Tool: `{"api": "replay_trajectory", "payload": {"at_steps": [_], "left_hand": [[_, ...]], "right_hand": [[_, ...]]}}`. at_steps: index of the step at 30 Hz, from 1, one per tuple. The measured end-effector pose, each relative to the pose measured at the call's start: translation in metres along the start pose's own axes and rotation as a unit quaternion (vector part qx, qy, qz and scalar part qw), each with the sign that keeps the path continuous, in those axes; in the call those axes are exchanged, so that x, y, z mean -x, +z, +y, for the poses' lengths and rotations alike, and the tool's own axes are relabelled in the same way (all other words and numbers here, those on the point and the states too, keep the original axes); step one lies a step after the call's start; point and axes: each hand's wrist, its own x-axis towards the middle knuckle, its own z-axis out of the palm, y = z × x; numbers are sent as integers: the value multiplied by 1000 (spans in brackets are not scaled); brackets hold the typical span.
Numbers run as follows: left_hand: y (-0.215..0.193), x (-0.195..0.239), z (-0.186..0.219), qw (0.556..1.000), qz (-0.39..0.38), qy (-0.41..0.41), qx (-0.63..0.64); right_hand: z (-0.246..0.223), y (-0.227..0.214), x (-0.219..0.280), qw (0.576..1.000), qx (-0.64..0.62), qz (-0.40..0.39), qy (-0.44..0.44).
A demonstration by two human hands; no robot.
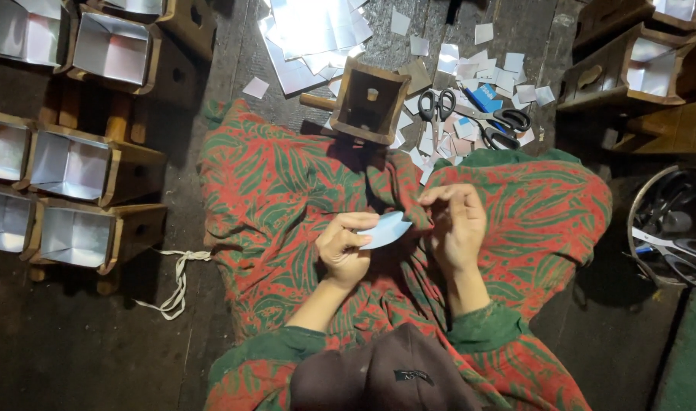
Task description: The person sits on the floor and repeatedly folds small rectangular pieces of paper by hand. They handle each piece individually, folding edges and creasing them, then place the folded pieces into a small wooden box in front of them.
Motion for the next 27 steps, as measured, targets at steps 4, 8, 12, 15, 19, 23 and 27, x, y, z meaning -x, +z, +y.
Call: {"api": "replay_trajectory", "payload": {"at_steps": [4, 8, 12, 15, 19, 23, 27], "left_hand": [[-7, -14, 1, 999, 2, 18, -30], [-21, -30, 2, 999, -22, -34, -9], [-49, -51, 6, 998, -28, -49, 8], [-56, -81, 39, 998, -57, 26, -21], [-65, -77, 45, 996, -66, 60, 3], [-62, -72, 50, 996, -35, 78, 24], [-49, -73, 60, 999, -9, 39, -26]], "right_hand": [[-12, 7, 6, 990, 65, -124, 23], [-25, 12, 0, 953, 196, -228, -38], [-17, -15, 0, 978, 168, -123, -16], [-6, -38, -7, 986, 137, 79, -43], [-1, -59, -9, 987, 82, 141, 0], [-3, -47, -4, 986, 44, 146, 63], [-11, -40, -2, 979, -13, 172, 108]]}}
